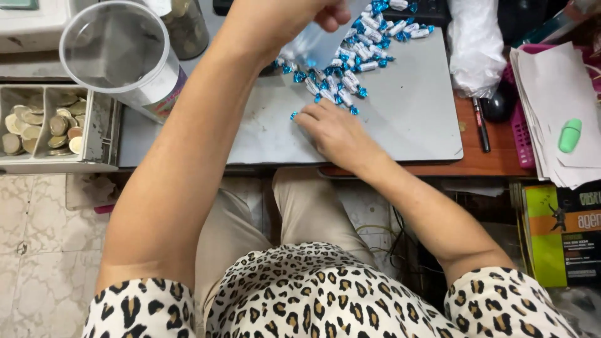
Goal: Packing small wrapped candies into a clear plastic bag at a checkout counter.
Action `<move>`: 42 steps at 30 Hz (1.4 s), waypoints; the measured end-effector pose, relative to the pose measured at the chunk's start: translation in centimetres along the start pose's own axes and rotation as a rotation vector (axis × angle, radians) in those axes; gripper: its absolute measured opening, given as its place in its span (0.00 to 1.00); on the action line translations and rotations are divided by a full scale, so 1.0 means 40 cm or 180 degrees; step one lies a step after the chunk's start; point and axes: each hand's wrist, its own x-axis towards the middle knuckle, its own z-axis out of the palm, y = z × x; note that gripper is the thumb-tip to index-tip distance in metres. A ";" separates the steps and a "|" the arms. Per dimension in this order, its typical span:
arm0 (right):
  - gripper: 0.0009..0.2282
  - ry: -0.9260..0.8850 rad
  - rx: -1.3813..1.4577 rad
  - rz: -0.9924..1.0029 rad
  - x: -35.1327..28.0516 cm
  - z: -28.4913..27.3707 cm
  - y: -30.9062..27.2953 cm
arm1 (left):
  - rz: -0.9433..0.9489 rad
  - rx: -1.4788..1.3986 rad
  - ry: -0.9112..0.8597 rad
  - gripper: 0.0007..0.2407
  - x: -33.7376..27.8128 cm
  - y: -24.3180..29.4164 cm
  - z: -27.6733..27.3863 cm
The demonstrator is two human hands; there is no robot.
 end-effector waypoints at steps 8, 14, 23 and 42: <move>0.15 0.2544 0.2059 0.0086 0.058 -0.329 -0.090 | -0.0057 -0.0607 0.0024 0.21 -0.060 -0.006 0.006; 0.12 0.2127 0.0566 0.0839 0.125 -0.360 -0.034 | -0.0205 -0.1003 0.0081 0.31 -0.066 -0.021 -0.002; 0.15 0.0370 -0.0547 0.1749 -0.071 -0.008 0.192 | -0.0305 -0.1182 0.0196 0.28 -0.111 0.027 0.000; 0.09 -0.0196 -0.1314 0.1754 -0.065 -0.030 0.320 | -0.0337 -0.0764 0.0028 0.27 -0.105 0.030 -0.006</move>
